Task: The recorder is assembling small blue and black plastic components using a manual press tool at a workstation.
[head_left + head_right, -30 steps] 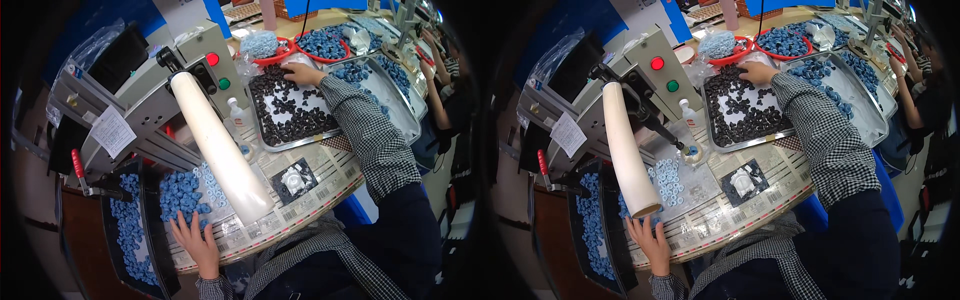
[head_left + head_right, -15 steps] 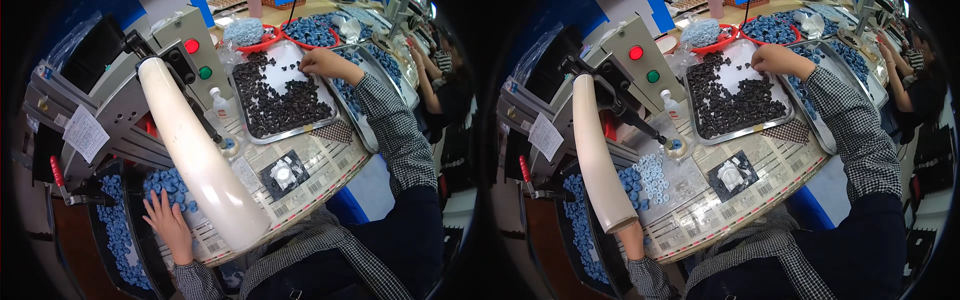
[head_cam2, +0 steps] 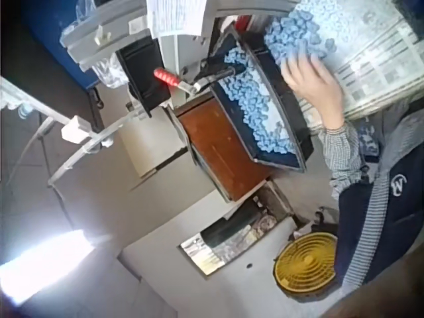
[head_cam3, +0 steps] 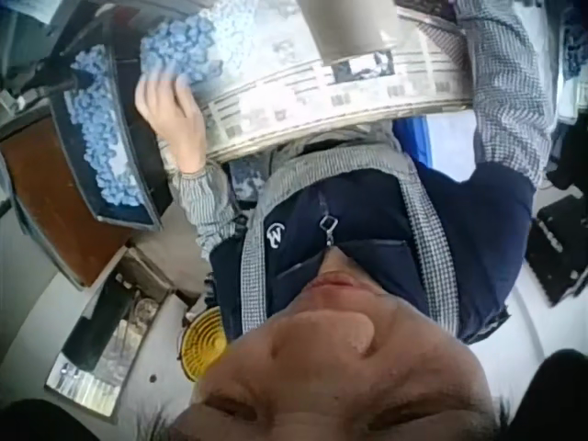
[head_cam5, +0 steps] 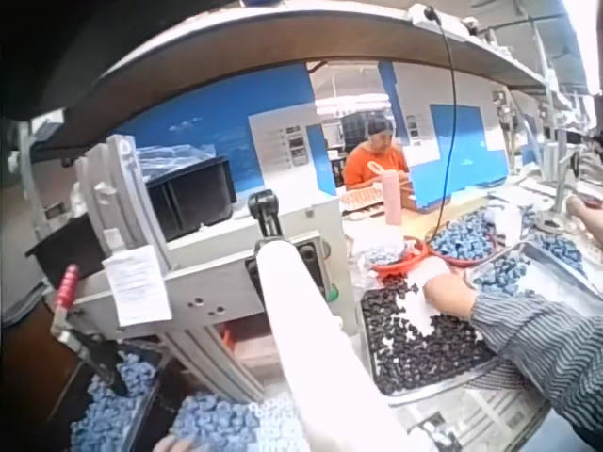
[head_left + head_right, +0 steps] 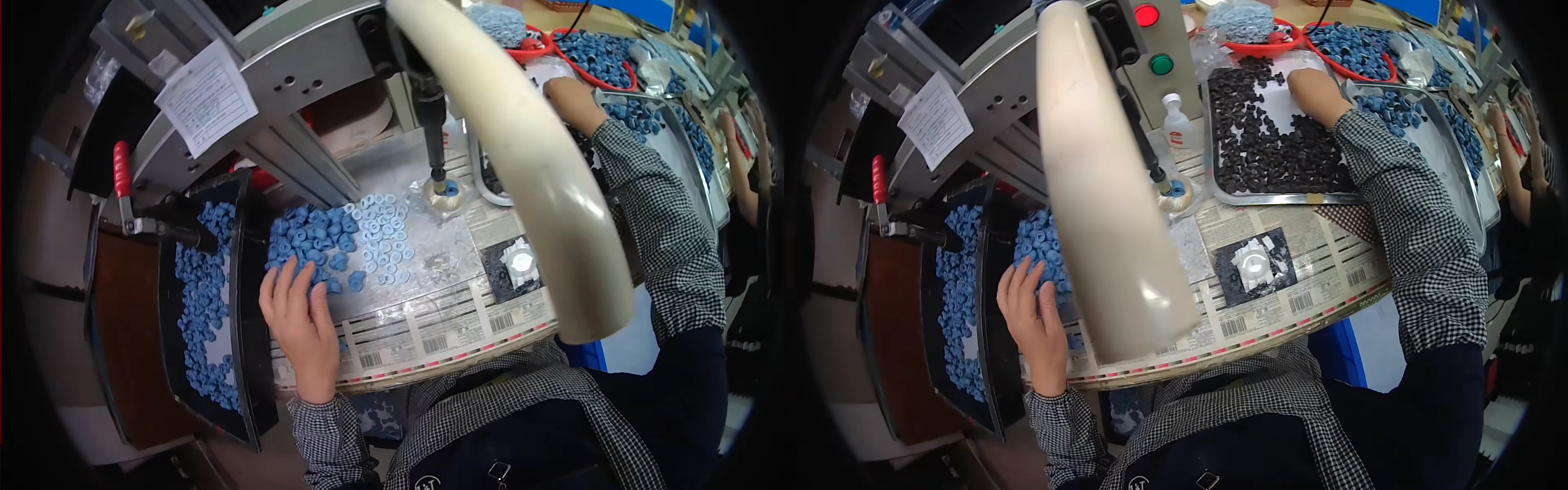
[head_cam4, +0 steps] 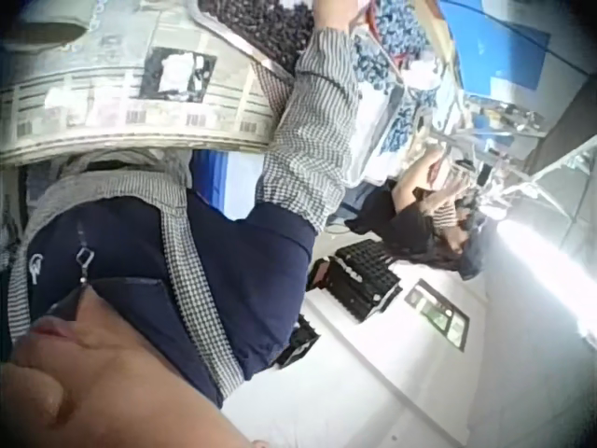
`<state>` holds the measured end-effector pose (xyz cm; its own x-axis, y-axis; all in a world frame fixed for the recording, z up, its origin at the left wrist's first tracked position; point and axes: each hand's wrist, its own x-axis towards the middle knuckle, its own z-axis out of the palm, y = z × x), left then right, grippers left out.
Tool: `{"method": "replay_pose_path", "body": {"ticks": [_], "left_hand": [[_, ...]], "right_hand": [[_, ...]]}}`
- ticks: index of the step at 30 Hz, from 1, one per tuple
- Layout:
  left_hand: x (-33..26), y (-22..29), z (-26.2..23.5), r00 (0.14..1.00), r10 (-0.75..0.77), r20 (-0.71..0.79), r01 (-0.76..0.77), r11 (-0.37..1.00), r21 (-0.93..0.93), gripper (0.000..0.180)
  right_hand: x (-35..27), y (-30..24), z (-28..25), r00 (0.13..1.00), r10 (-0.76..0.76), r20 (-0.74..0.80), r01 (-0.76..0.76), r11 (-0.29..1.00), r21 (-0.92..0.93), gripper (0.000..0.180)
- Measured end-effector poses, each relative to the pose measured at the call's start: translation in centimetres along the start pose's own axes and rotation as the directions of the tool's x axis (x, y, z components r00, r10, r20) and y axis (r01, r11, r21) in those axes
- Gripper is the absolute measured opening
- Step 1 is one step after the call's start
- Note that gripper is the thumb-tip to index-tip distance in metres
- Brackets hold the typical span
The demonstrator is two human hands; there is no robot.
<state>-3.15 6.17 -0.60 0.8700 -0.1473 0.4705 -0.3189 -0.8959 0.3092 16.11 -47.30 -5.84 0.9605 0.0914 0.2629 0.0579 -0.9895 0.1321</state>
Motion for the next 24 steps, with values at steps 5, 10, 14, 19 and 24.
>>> {"method": "replay_pose_path", "body": {"ticks": [5, 10, 14, 19, 24], "left_hand": [[0.2, 0.8, 1.5, 0.998, 0.063, 0.003, -0.063, 0.997, -0.037, 0.020], [0.3, 1.4, 2.2, 0.996, 0.080, 0.050, -0.074, 0.991, -0.109, 0.016], [2.1, 3.4, 3.6, 0.971, 0.222, 0.085, -0.201, 0.957, -0.207, 0.014], [2.4, 4.1, 6.1, 0.957, 0.267, 0.112, -0.243, 0.950, -0.195, 0.012], [3.4, 5.3, 5.9, 0.956, 0.244, 0.165, -0.210, 0.958, -0.196, 0.014]], "right_hand": [[-0.9, 2.1, -1.6, 0.999, -0.047, -0.011, 0.048, 0.988, 0.145, 0.009], [-6.8, -3.3, -11.8, 0.999, 0.034, -0.003, -0.027, 0.828, 0.560, 0.018], [-13.9, -6.2, -17.2, 0.998, 0.060, 0.031, -0.064, 0.705, 0.706, 0.023], [-19.9, -12.9, -18.3, 0.964, 0.216, 0.154, -0.242, 0.478, 0.845, 0.028], [-21.3, -16.9, -16.9, 0.996, 0.042, 0.082, -0.093, 0.447, 0.889, 0.029]]}}
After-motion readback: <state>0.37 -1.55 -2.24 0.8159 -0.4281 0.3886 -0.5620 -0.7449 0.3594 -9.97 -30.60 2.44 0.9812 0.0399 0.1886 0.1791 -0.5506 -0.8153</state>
